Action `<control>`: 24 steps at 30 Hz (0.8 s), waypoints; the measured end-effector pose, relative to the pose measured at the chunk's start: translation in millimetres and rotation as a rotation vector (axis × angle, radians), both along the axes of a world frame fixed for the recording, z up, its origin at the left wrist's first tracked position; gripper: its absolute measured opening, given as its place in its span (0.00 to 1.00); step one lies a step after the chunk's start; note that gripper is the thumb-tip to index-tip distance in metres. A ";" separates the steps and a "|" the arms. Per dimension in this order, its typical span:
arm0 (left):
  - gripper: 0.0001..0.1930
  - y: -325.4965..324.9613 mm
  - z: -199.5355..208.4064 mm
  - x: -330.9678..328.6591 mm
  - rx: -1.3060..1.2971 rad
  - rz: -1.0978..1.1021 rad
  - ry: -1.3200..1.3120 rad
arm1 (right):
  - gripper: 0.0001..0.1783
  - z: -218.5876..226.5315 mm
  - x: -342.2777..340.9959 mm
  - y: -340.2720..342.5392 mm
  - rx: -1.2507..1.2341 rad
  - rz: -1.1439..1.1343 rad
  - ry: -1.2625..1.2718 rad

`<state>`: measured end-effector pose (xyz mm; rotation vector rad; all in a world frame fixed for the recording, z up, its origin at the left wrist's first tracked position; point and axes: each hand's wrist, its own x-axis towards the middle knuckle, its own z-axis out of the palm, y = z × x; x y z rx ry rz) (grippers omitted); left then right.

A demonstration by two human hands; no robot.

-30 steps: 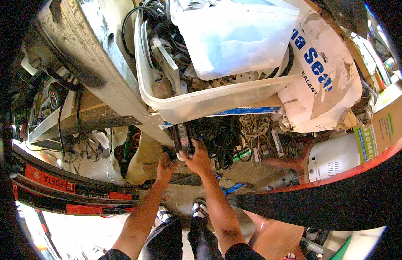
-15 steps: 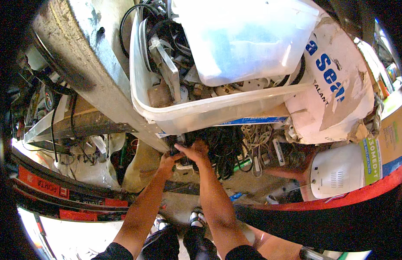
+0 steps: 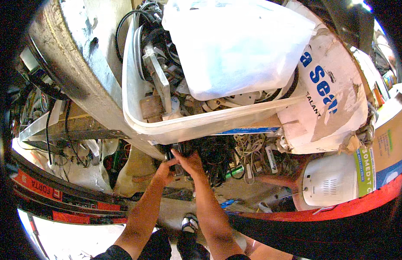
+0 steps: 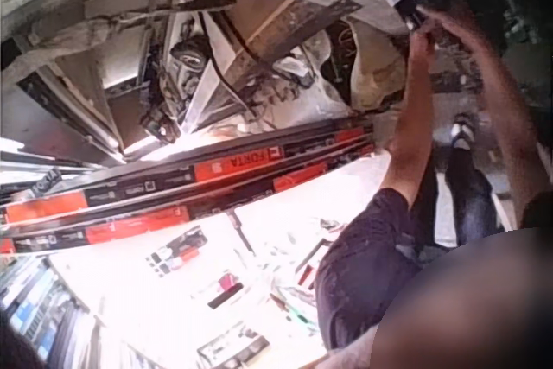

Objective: The person retrieves aluminum profiles from a storage rack, measures a window frame with a tape measure, and marks a profile on a workbench. They then fit a rubber seal into a profile and align multiple profiles together, preparing them for assembly.

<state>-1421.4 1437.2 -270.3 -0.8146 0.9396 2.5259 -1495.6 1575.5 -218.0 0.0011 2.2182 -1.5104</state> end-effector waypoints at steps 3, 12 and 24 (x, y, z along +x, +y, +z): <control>0.20 -1.3 -6.3 -1.1 0.065 -0.011 -0.091 | 0.61 3.0 2.2 -12.4 0.233 -0.046 -0.075; 0.20 4.9 9.5 5.8 -0.293 -0.048 0.038 | 0.45 10.6 14.2 6.3 -0.190 -0.101 -0.410; 0.24 80.5 149.3 154.7 -0.350 -0.055 -0.086 | 0.25 102.6 174.9 76.8 -0.472 -0.315 -0.562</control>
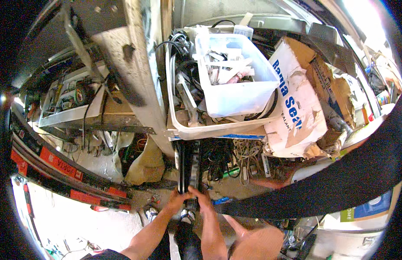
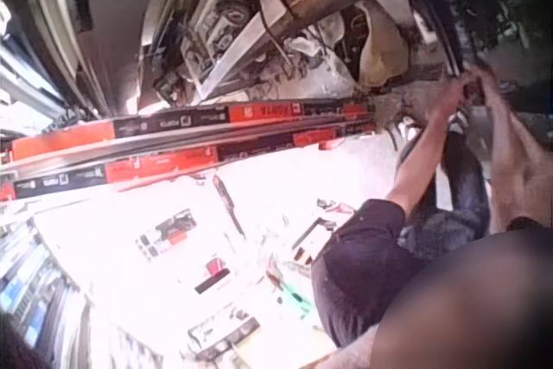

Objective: The person retrieves aluminum profiles from a storage rack, measures a window frame with a tape measure, and marks a profile on a workbench. They then fit a rubber seal into a profile and align multiple profiles together, preparing them for assembly.

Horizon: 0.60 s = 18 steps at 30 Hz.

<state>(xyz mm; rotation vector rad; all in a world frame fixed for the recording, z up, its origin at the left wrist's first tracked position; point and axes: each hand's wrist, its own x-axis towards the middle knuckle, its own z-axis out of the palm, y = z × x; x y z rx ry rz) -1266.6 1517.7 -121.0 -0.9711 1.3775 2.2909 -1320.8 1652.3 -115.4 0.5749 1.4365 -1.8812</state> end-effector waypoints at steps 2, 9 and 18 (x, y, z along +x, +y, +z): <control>0.23 6.9 28.0 44.8 0.082 0.000 -0.074 | 0.26 22.4 46.4 10.2 0.043 -0.021 -0.150; 0.31 8.3 134.0 173.0 0.210 -0.072 -0.206 | 0.27 103.4 170.1 41.3 -0.125 0.142 -0.329; 0.24 -3.4 248.3 243.3 0.297 0.121 -0.456 | 0.23 180.8 213.8 10.5 -0.394 0.414 -0.706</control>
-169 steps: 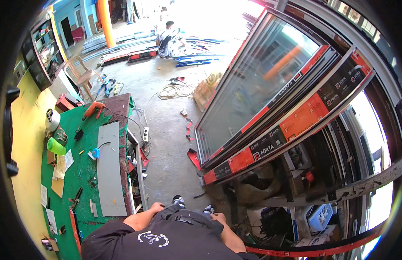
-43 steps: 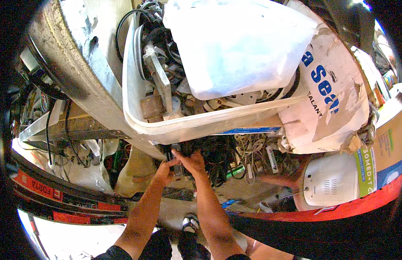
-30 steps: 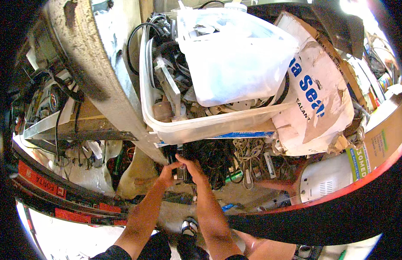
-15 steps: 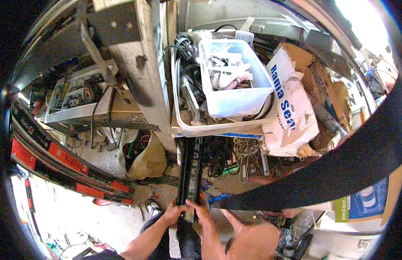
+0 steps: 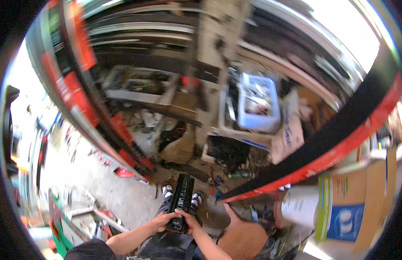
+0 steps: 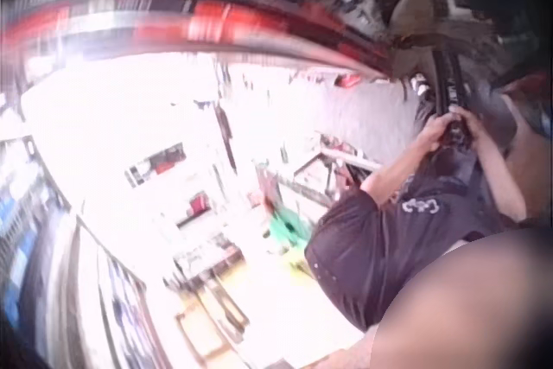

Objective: The person retrieves aluminum profiles from a storage rack, measures a window frame with a tape measure, and marks a profile on a workbench. They then fit a rubber seal into a profile and align multiple profiles together, preparing them for assembly.

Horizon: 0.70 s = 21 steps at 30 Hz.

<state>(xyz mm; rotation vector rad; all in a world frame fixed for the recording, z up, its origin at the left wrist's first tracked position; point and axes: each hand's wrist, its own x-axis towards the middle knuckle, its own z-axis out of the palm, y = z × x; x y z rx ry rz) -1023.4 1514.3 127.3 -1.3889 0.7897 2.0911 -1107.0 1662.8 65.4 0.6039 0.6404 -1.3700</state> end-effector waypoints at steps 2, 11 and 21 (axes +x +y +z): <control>0.26 6.6 13.6 12.9 -0.035 0.096 -0.045 | 0.24 14.4 -7.0 -7.1 0.064 0.211 -0.016; 0.34 5.5 70.4 102.2 -0.084 0.699 -0.098 | 0.24 70.5 22.9 -108.2 0.000 0.889 0.075; 0.26 -13.3 102.0 312.7 -0.661 1.312 0.285 | 0.24 139.7 234.0 -233.2 -0.340 1.311 0.499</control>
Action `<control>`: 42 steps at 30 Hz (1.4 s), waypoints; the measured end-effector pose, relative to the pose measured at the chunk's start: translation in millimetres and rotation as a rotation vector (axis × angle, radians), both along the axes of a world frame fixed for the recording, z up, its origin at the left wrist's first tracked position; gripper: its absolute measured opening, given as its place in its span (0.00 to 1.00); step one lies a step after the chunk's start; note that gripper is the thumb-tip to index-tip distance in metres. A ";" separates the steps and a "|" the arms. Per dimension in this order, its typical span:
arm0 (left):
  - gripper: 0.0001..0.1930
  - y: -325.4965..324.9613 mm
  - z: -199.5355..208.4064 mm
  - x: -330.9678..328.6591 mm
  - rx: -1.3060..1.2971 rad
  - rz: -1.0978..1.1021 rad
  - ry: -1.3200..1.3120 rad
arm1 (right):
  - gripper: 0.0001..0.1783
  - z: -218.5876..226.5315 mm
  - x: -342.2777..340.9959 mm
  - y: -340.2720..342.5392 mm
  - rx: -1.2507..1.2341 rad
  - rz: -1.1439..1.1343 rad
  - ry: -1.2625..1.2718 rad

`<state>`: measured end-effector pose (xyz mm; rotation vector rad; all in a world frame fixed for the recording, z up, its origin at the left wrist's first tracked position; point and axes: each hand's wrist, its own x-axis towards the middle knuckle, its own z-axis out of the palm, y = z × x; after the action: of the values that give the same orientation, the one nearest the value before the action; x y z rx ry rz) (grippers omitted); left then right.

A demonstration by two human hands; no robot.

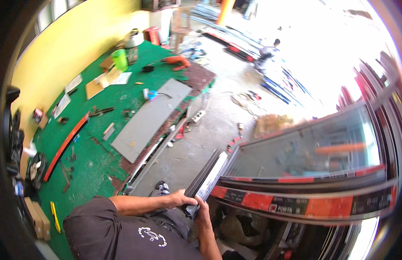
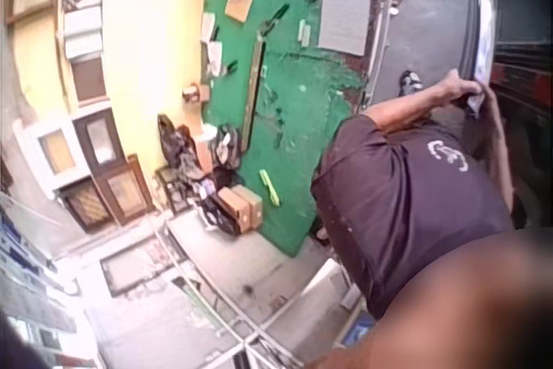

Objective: The person retrieves aluminum profiles from a storage rack, measures a window frame with a tape measure, and marks a profile on a workbench. They then fit a rubber seal into a profile and align multiple profiles together, preparing them for assembly.

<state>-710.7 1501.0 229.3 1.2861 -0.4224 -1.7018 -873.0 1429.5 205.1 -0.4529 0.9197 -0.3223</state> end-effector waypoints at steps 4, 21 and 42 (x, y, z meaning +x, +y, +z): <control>0.38 9.9 6.5 104.2 -0.199 0.190 -0.098 | 0.24 25.6 116.8 -25.0 -0.216 0.188 -0.205; 0.32 76.1 -15.9 237.6 -0.246 0.980 -0.018 | 0.29 5.6 393.9 -49.8 -0.266 1.122 -0.184; 0.39 115.4 -110.7 325.9 0.279 1.532 -0.367 | 0.45 -76.1 552.6 -71.5 -0.787 1.674 -0.017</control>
<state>-384.8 1616.5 118.5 1.4562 0.5557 -0.2199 -320.3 1358.0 129.0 -1.7391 0.1159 0.8917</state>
